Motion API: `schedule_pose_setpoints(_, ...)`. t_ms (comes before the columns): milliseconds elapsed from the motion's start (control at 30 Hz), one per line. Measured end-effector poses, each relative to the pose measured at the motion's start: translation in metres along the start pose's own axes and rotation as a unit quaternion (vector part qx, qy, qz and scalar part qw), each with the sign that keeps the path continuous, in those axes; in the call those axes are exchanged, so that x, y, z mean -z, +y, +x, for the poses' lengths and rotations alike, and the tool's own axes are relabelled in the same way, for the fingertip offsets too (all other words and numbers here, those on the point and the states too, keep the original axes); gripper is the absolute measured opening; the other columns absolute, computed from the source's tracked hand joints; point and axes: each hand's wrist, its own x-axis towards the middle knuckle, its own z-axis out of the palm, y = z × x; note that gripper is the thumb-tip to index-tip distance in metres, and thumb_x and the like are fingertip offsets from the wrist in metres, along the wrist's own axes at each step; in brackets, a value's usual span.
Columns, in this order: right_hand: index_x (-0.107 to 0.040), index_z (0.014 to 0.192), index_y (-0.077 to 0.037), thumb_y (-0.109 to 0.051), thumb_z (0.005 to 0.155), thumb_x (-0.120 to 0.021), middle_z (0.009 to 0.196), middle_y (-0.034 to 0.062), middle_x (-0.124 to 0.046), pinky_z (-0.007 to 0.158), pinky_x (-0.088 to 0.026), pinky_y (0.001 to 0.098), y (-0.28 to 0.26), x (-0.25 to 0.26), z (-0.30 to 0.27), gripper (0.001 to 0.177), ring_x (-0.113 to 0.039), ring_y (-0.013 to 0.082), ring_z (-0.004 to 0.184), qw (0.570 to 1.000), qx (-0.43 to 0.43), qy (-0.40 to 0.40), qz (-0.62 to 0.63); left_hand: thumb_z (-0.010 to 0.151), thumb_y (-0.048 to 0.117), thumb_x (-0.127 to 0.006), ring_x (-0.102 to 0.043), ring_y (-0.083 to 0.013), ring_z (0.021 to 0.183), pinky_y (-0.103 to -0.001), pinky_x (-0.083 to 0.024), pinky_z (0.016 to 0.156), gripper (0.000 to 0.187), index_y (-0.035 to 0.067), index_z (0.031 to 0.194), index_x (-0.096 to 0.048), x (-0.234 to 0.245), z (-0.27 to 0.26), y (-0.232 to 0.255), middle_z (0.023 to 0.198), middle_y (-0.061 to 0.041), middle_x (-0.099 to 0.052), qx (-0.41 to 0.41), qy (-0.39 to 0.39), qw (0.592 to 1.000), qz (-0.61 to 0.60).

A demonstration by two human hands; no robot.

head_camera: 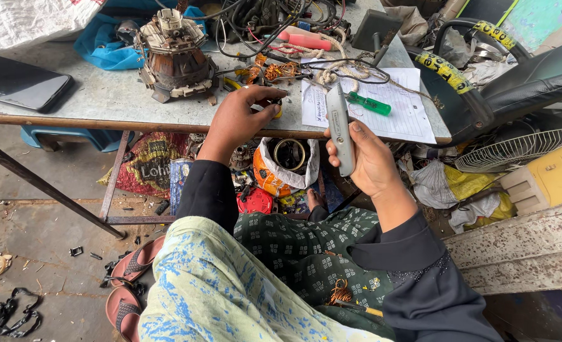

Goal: The person sits cross-legged and uses a knife to strip the insulation from a yellow wire. They then use a screwdriver to manipulate the exposed copper strands and a small yellow plastic component. The person continues to strip and twist wires, occasionally using a hammer to tap a component on the table.

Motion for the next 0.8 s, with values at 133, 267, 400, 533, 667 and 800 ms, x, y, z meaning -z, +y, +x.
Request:
schedule_pose_setpoints(133,-0.050,0.142,-0.002,-0.034,0.108,-0.055,0.122,0.0172,-0.062,0.072,-0.053,0.0331,0.003,-0.007,-0.001,0.046,-0.061,0.0210,0.094,1.000,-0.013,-0.010,0.008,0.087,0.016,-0.076,-0.075,-0.0201,0.094,-0.034,-0.057,0.084,0.029,0.015,0.117,-0.077,0.000,0.000,-0.001,0.108,-0.008,-0.077,0.002,0.000,1.000,0.006)
schedule_pose_setpoints(267,-0.045,0.150,-0.004,-0.031,0.109,-0.049,0.123,0.0169,-0.063,0.069,-0.053,0.0302,0.005,-0.016,-0.002,0.050,-0.061,0.0189,0.092,1.000,-0.021,-0.008,-0.002,0.087,0.016,-0.076,-0.075,-0.0197,0.094,-0.034,-0.057,0.083,0.029,0.015,0.116,-0.077,-0.001,0.001,-0.005,0.108,-0.007,-0.077,0.001,-0.001,1.000,-0.005)
schedule_pose_setpoints(400,-0.041,0.156,-0.003,-0.027,0.109,-0.046,0.121,0.0182,-0.064,0.069,-0.053,0.0286,0.005,-0.022,-0.005,0.054,-0.060,0.0175,0.089,1.000,-0.021,0.004,-0.020,0.088,0.016,-0.077,-0.075,-0.0184,0.094,-0.033,-0.057,0.083,0.029,0.015,0.117,-0.077,0.000,0.000,-0.005,0.107,-0.007,-0.078,0.002,-0.007,1.000,-0.009)
schedule_pose_setpoints(533,-0.041,0.157,-0.001,-0.025,0.110,-0.047,0.116,0.0177,-0.064,0.066,-0.051,0.0276,0.012,-0.018,-0.005,0.053,-0.059,0.0172,0.087,0.999,-0.012,0.004,-0.033,0.087,0.017,-0.078,-0.075,-0.0168,0.092,-0.033,-0.057,0.082,0.029,0.016,0.116,-0.077,0.001,0.000,-0.002,0.105,-0.006,-0.079,0.017,-0.020,1.000,-0.015)
schedule_pose_setpoints(667,-0.043,0.157,-0.002,-0.022,0.109,-0.049,0.114,0.0167,-0.065,0.065,-0.051,0.0269,0.019,-0.012,-0.005,0.052,-0.060,0.0169,0.085,0.999,-0.016,0.004,-0.039,0.088,0.016,-0.077,-0.074,-0.0164,0.093,-0.033,-0.057,0.082,0.029,0.015,0.117,-0.077,0.002,0.000,-0.003,0.106,-0.006,-0.079,0.011,-0.027,0.999,-0.024)
schedule_pose_setpoints(800,-0.046,0.155,-0.005,-0.021,0.107,-0.053,0.113,0.0140,-0.066,0.063,-0.050,0.0257,0.027,-0.011,-0.005,0.051,-0.060,0.0151,0.082,0.998,-0.033,0.028,-0.047,0.089,0.015,-0.076,-0.074,-0.0167,0.094,-0.033,-0.057,0.083,0.029,0.015,0.117,-0.077,0.002,0.000,-0.007,0.106,-0.006,-0.079,0.008,-0.028,0.999,-0.026)
